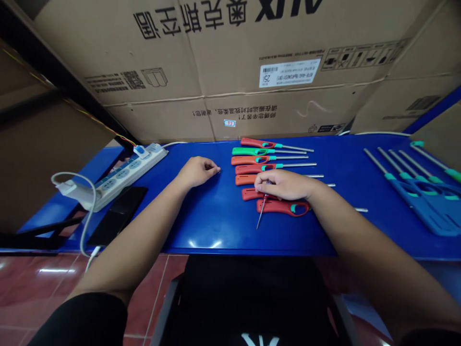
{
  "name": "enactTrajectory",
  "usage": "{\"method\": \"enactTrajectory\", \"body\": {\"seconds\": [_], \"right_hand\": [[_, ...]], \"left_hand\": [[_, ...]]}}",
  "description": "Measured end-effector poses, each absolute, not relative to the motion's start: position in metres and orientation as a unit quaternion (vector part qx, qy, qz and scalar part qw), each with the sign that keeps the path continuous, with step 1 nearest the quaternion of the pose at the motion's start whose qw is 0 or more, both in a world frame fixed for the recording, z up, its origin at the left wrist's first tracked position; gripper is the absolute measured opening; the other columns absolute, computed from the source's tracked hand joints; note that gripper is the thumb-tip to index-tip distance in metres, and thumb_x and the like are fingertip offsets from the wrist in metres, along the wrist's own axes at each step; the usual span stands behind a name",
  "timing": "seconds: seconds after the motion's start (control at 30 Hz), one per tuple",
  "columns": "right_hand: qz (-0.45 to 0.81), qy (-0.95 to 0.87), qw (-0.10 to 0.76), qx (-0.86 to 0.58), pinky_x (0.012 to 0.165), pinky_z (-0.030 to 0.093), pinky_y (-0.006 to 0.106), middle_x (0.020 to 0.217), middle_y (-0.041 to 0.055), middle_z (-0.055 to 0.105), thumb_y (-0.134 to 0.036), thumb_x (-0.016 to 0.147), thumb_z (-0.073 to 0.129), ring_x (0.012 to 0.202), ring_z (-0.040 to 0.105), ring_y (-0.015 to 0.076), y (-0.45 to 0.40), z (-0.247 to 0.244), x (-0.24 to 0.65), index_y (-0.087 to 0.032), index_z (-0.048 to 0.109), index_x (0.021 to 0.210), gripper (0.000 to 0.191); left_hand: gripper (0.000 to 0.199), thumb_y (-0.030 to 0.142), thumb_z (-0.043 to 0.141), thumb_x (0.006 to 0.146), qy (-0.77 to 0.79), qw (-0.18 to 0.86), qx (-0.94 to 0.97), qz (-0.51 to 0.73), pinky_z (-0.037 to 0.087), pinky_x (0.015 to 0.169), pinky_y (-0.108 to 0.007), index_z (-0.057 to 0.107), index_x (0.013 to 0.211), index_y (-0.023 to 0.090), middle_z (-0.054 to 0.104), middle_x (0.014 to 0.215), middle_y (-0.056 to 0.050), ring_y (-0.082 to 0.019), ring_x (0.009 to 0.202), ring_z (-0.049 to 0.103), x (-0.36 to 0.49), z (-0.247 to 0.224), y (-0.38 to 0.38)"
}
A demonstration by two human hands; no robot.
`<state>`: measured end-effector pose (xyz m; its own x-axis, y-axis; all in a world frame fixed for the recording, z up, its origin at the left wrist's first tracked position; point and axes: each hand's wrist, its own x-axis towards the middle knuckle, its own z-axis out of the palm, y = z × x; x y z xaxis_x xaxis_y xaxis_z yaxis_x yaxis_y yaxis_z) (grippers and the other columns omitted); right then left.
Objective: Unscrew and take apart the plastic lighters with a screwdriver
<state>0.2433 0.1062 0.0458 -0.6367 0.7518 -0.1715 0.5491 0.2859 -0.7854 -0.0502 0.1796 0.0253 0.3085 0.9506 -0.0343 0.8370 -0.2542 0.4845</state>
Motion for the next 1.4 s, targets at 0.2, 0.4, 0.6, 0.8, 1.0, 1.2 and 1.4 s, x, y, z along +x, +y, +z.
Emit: {"method": "enactTrajectory", "body": {"seconds": [0.2,0.4,0.6,0.8,1.0,1.2,1.4], "right_hand": [[0.479,-0.758,0.173,-0.408,0.058,0.040,0.027,0.074,-0.0017,0.057,-0.051,0.091,0.056,0.058,0.048,0.0108,0.108,0.048,0.250,-0.019,0.061,0.091,0.032],[0.455,-0.694,0.297,-0.472,0.051,0.036,0.025,0.066,-0.0033,0.052,-0.057,0.087,0.062,0.054,0.046,0.0105,0.118,0.046,0.260,-0.020,0.059,0.089,0.037],[0.305,-0.753,0.325,-0.484,0.055,0.034,0.028,0.063,-0.0026,0.048,-0.052,0.091,0.056,0.055,0.042,0.0120,0.127,0.083,0.247,-0.020,0.059,0.089,0.032],[0.131,-0.867,0.220,-0.427,0.060,0.032,0.029,0.063,-0.0012,0.054,-0.036,0.093,0.050,0.055,0.042,0.0131,0.149,0.108,0.209,-0.020,0.062,0.093,0.020],[0.102,-0.919,0.147,-0.352,0.062,0.031,0.028,0.067,0.0010,0.059,-0.029,0.093,0.047,0.059,0.046,0.0138,0.160,0.103,0.193,-0.018,0.064,0.094,0.021],[0.085,-0.936,0.084,-0.332,0.062,0.031,0.027,0.073,0.0025,0.065,-0.026,0.094,0.047,0.061,0.049,0.0145,0.151,0.113,0.187,-0.017,0.065,0.097,0.020],[0.067,-0.960,-0.012,-0.271,0.067,0.035,0.031,0.094,0.0092,0.071,-0.030,0.100,0.041,0.078,0.060,0.0207,0.132,0.124,0.185,-0.018,0.067,0.102,0.029]], "left_hand": [[0.030,0.044,0.062,0.087,0.561,0.225,0.787,0.122,0.048,0.071,-0.026,0.077,0.095,0.019,0.078,0.091,-0.005,-0.018,0.079,0.069,-0.049,0.030,0.175],[0.017,0.034,0.069,0.083,0.568,0.197,0.790,0.124,0.048,0.069,-0.026,0.076,0.086,0.019,0.077,0.083,-0.004,-0.016,0.072,0.067,-0.037,0.023,0.173],[0.012,0.027,0.065,0.083,0.556,0.186,0.800,0.128,0.045,0.068,-0.026,0.075,0.083,0.019,0.076,0.081,-0.003,-0.016,0.071,0.066,-0.049,0.023,0.179],[0.015,0.030,0.066,0.084,0.523,0.166,0.822,0.153,0.047,0.076,-0.028,0.070,0.090,0.017,0.073,0.091,-0.006,-0.018,0.082,0.065,-0.054,0.029,0.176],[0.030,0.033,0.074,0.079,0.379,0.187,0.887,0.185,0.049,0.081,-0.031,0.064,0.102,0.016,0.069,0.098,-0.007,-0.020,0.089,0.063,-0.026,0.030,0.149],[0.020,0.026,0.072,0.080,0.382,0.216,0.877,0.198,0.050,0.078,-0.032,0.064,0.095,0.017,0.069,0.093,-0.005,-0.020,0.084,0.064,-0.012,0.015,0.143],[0.024,0.029,0.072,0.079,0.385,0.210,0.874,0.208,0.052,0.083,-0.035,0.066,0.099,0.016,0.068,0.100,-0.008,-0.023,0.092,0.065,-0.010,0.010,0.145]]}}
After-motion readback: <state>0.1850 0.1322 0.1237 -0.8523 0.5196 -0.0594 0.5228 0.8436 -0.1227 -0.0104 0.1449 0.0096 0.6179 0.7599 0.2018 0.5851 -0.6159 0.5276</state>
